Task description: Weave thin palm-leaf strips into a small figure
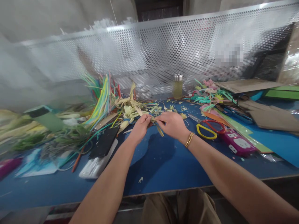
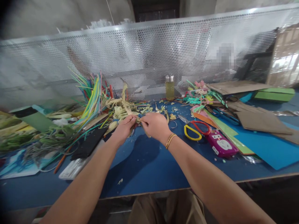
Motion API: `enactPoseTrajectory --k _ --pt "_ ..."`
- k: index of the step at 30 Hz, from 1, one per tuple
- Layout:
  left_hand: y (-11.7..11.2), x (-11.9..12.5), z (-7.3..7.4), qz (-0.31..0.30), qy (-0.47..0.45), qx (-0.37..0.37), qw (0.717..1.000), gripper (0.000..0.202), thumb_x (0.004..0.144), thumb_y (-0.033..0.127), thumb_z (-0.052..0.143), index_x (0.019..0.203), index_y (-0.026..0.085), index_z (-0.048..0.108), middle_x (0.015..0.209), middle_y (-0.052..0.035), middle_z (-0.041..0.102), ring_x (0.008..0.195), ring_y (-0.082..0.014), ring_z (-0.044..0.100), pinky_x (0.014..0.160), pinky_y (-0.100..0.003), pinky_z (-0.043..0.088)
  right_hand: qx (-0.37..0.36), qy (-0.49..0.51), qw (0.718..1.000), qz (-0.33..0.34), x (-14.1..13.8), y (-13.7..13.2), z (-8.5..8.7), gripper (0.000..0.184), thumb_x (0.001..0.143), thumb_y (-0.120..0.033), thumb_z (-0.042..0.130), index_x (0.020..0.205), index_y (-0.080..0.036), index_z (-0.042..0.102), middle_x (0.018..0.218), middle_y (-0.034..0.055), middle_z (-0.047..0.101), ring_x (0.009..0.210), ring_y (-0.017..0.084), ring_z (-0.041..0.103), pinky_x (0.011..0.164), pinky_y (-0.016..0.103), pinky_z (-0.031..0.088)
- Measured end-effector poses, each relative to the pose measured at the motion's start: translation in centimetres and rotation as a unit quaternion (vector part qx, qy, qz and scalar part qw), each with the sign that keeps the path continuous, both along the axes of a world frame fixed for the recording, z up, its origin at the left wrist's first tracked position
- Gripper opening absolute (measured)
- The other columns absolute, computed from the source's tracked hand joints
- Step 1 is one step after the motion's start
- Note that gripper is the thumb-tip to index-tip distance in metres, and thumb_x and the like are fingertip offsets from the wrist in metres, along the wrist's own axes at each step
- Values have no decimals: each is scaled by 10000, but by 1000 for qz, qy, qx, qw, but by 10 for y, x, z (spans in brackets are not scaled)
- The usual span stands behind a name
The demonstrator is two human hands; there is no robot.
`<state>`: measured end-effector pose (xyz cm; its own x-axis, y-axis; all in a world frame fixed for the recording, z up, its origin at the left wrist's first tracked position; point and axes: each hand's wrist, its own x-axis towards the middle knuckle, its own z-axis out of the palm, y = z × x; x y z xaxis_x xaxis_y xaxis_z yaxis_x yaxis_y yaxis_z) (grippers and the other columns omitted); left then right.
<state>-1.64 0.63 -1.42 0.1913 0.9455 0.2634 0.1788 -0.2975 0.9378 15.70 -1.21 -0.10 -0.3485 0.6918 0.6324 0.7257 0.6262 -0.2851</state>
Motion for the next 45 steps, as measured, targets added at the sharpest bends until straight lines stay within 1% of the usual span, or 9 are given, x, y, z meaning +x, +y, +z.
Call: enactPoseTrajectory --k 5,10,16,20,25,31,38,43,45 --pt "-6 2 5 6 11 -10 1000 175 857 342 517 853 174 563 662 13 523 626 -134 460 594 -246 338 -59 100 993 -5 -2 3 -6 158 830 -234 552 814 -205 707 743 12 694 676 131 590 617 245 381" --pt "-4 4 4 2 11 -8 1000 192 844 359 544 905 179 576 718 0 575 688 -149 524 635 -253 373 -137 215 967 -3 -4 7 -8 135 757 -216 583 628 -177 590 621 -9 635 570 100 545 558 219 381" --pt "-4 5 2 -23 -18 -23 999 214 807 381 608 875 181 580 754 -2 589 727 -147 549 704 -262 405 -220 283 934 -8 -10 6 -11 129 738 -218 577 615 -180 583 568 -21 611 521 94 521 517 214 381" --pt "-5 4 3 -72 -56 -70 993 232 792 397 634 786 176 564 713 4 585 702 -136 537 700 -253 403 -208 302 929 42 -10 10 -15 105 760 -236 588 668 -187 579 598 -28 602 555 97 537 542 215 406" --pt "-1 -2 5 -37 -99 -72 992 219 759 372 671 751 170 586 657 10 571 638 -120 505 631 -234 376 -197 275 937 89 2 13 -5 107 795 -283 614 778 -183 647 756 1 667 630 98 564 621 234 440" --pt "-2 1 3 -49 -129 -102 985 224 727 359 708 772 164 607 667 8 581 642 -121 524 625 -238 382 -183 234 950 98 6 13 -3 86 769 -255 657 732 -178 667 701 1 670 627 105 563 606 232 431" --pt "-4 4 2 -58 -173 -149 972 257 681 336 759 761 154 596 691 12 583 632 -107 533 623 -240 405 -203 311 922 113 2 12 -5 162 750 -320 698 781 -178 627 737 8 665 653 119 598 638 251 476" --pt "0 1 4 -31 -205 -158 965 260 676 330 757 780 155 595 655 20 563 571 -95 510 576 -238 401 -124 201 970 65 11 11 4 69 772 -272 683 764 -203 690 806 16 652 758 132 574 711 264 446" --pt "-1 2 4 -36 -191 -158 968 272 666 336 766 768 157 589 646 20 562 563 -94 508 559 -233 392 -106 173 978 55 12 12 3 54 769 -259 688 749 -209 695 790 13 633 765 137 556 713 267 433"
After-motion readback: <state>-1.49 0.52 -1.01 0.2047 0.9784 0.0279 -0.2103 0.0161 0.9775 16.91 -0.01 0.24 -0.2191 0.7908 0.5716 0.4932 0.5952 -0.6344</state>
